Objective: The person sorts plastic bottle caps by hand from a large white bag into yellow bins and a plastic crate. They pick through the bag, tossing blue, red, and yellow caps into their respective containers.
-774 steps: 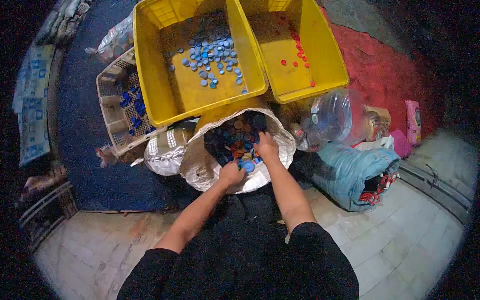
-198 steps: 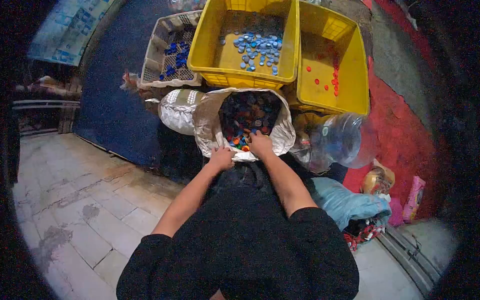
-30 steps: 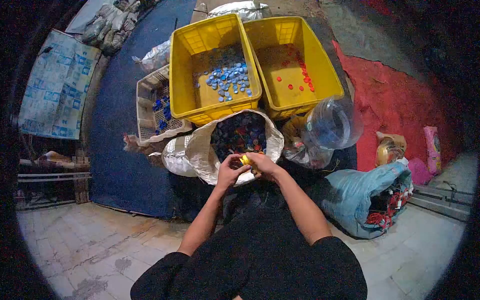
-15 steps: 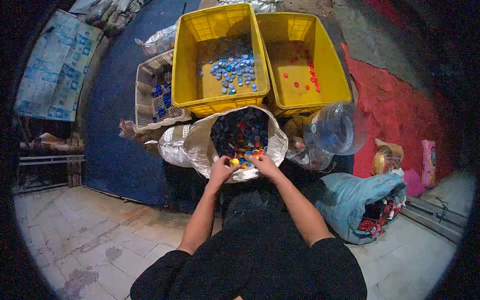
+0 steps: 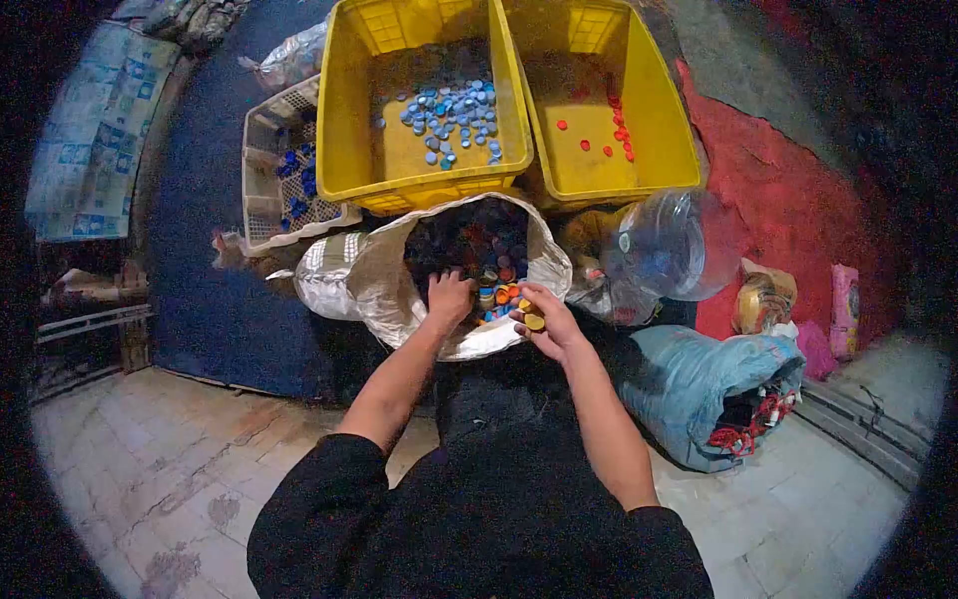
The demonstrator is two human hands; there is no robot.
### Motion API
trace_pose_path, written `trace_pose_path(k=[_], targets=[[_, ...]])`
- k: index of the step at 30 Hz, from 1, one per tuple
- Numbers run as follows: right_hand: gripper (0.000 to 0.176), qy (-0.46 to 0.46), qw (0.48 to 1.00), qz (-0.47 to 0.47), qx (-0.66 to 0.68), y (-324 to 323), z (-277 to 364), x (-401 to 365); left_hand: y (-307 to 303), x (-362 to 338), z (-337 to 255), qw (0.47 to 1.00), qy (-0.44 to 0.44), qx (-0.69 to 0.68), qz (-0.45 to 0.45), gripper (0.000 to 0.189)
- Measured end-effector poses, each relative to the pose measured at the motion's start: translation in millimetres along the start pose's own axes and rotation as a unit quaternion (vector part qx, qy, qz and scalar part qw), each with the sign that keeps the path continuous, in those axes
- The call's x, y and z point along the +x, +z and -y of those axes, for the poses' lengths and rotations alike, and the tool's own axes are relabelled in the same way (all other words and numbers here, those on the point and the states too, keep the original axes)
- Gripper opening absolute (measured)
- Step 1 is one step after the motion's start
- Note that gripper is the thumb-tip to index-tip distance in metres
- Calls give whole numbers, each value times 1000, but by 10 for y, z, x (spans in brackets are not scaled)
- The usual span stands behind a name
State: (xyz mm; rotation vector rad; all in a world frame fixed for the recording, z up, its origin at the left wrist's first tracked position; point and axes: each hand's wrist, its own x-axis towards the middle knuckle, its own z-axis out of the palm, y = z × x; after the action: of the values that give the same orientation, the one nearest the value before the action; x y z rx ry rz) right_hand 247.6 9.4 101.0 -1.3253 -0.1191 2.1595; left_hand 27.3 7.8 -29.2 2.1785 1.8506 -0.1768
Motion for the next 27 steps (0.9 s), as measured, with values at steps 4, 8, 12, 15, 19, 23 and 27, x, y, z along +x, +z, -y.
trace_pose_path(k=[4,8,12,15,19,23,27], targets=[[25,-12,1000,9,26,-67,-6,-26,-117,97,7,992,-60,-48,104,22],[25,-6,1000,1,28,-152,-60,-7,-248,44,66,984,-106,-127,67,28],[27,-3,1000,-5,26,-141,-96,25,-232,-75,290,969,-186,-159,31,28],[26,5,999,5,31,-99,-105,80,-231,-155,397,967,-194,-162,25,30],[25,-1,1000,20,3,12,-82,156,-451,-153,254,912,-161,-374,46,35],[22,-40,999,27,-23,71,-39,161,-813,-167,-158,689,-188,-692,102,25],[33,-15,980,128,149,11,-2,173,-1016,-321,-419,408,-217,-875,144,30]])
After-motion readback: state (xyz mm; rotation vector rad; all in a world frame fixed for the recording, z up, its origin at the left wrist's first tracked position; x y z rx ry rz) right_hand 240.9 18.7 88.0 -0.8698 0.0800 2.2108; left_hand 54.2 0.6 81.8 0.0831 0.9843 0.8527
